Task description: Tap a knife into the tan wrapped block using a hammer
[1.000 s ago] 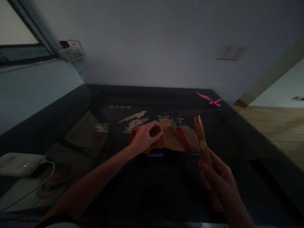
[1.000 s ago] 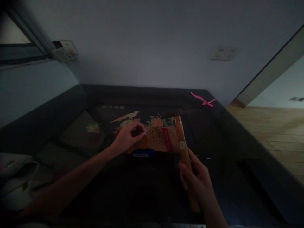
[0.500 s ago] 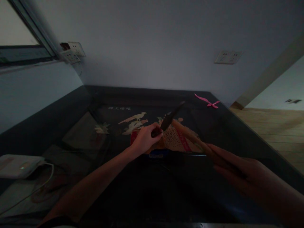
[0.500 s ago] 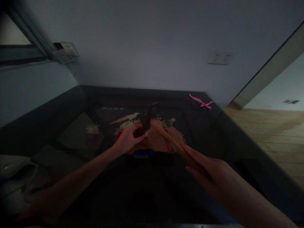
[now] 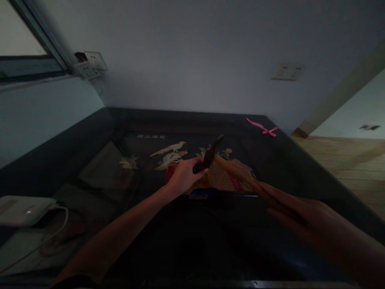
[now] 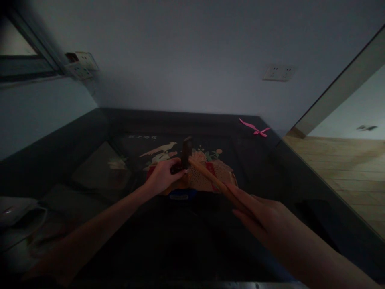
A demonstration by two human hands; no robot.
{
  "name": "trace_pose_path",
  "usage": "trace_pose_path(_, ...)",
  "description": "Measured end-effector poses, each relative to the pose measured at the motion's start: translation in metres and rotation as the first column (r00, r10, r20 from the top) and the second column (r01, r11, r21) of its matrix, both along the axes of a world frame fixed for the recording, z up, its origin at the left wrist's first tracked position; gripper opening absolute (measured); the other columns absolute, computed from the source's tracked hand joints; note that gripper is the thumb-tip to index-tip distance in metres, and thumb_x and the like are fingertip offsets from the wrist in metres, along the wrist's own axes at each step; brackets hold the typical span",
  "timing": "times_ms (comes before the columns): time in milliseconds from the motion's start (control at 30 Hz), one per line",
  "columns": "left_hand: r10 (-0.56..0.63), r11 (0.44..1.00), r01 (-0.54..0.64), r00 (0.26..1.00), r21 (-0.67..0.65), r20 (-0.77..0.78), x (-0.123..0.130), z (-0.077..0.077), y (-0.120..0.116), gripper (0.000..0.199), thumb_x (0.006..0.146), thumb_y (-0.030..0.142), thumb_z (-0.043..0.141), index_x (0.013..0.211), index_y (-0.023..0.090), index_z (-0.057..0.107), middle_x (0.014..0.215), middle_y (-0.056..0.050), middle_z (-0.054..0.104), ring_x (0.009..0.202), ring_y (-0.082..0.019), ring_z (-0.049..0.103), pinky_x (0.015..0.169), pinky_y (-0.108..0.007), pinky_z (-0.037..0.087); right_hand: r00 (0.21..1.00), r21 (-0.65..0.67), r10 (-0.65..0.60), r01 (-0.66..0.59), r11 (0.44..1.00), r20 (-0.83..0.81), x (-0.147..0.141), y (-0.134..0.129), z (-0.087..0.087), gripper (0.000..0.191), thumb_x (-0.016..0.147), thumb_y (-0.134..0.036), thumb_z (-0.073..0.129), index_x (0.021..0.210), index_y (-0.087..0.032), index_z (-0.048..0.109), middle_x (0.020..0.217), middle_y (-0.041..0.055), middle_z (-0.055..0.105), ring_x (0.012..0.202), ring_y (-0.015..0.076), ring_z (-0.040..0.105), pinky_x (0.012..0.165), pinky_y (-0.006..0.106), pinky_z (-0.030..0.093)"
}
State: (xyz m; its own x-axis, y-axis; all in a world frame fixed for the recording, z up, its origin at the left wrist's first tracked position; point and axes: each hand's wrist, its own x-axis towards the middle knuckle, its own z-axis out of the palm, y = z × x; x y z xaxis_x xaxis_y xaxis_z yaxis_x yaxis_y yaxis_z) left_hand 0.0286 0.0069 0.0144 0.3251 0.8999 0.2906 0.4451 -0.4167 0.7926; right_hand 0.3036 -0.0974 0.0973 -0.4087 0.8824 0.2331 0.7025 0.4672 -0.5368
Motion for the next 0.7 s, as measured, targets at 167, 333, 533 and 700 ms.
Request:
trace_pose_path(167, 0.002, 1.0, -0.002, 1.0, -0.004, 0.008, 0.0, 0.0011, -0.0002, 0.007, 0.083, 0.021, 0.061, 0.086, 0.016, 0.065, 0.079, -0.002, 0.07, 0.072, -0.016, 0.066, 0.066, -0.027, 0.051, 1.0, 0.034, 0.005, -0.005, 0.999, 0.003, -0.0005, -0.0021, -0.003, 0.048, 0.085, -0.025, 0.06, 0.132, -0.03, 0.059, 0.11, 0.0045, 0.075, 0.077, 0.0276, 0.076, 0.065, 0.037, 0.064)
trace_pose_path(333, -0.001, 1.0, 0.001, 1.0, -0.003, -0.031, -0.0002, 0.0008, 0.0003, 0.008, 0.082, 0.02, 0.061, 0.087, 0.016, 0.065, 0.082, -0.003, 0.071, 0.074, -0.018, 0.067, 0.066, -0.027, 0.051, 0.999, 0.062, 0.049, -0.05, 0.997, 0.017, 0.002, -0.0012, -0.0077, 0.05, 0.086, -0.023, 0.058, 0.135, -0.033, 0.055, 0.11, 0.0029, 0.075, 0.079, 0.0264, 0.076, 0.062, 0.032, 0.064)
trace_pose_path(533, 0.01, 1.0, -0.011, 0.999, -0.006, -0.046, 0.0004, 0.0021, 0.0004, 0.008, 0.082, 0.02, 0.061, 0.088, 0.016, 0.066, 0.079, -0.002, 0.071, 0.071, -0.017, 0.066, 0.067, -0.028, 0.051, 0.997, 0.09, 0.041, -0.047, 0.995, 0.064, 0.0034, -0.0024, -0.0079, 0.055, 0.087, -0.022, 0.057, 0.14, -0.036, 0.048, 0.112, 0.0023, 0.074, 0.081, 0.0263, 0.076, 0.061, 0.031, 0.064)
trace_pose_path(700, 0.009, 1.0, -0.008, 0.997, 0.016, -0.073, 0.0008, 0.0029, 0.0002, 0.008, 0.081, 0.019, 0.062, 0.087, 0.016, 0.066, 0.081, -0.003, 0.071, 0.073, -0.018, 0.066, 0.069, -0.029, 0.052, 0.999, 0.069, 0.029, -0.03, 0.997, 0.019, 0.0003, -0.0021, -0.0066, 0.049, 0.085, -0.024, 0.059, 0.133, -0.032, 0.058, 0.107, 0.0049, 0.076, 0.08, 0.0287, 0.076, 0.058, 0.033, 0.064)
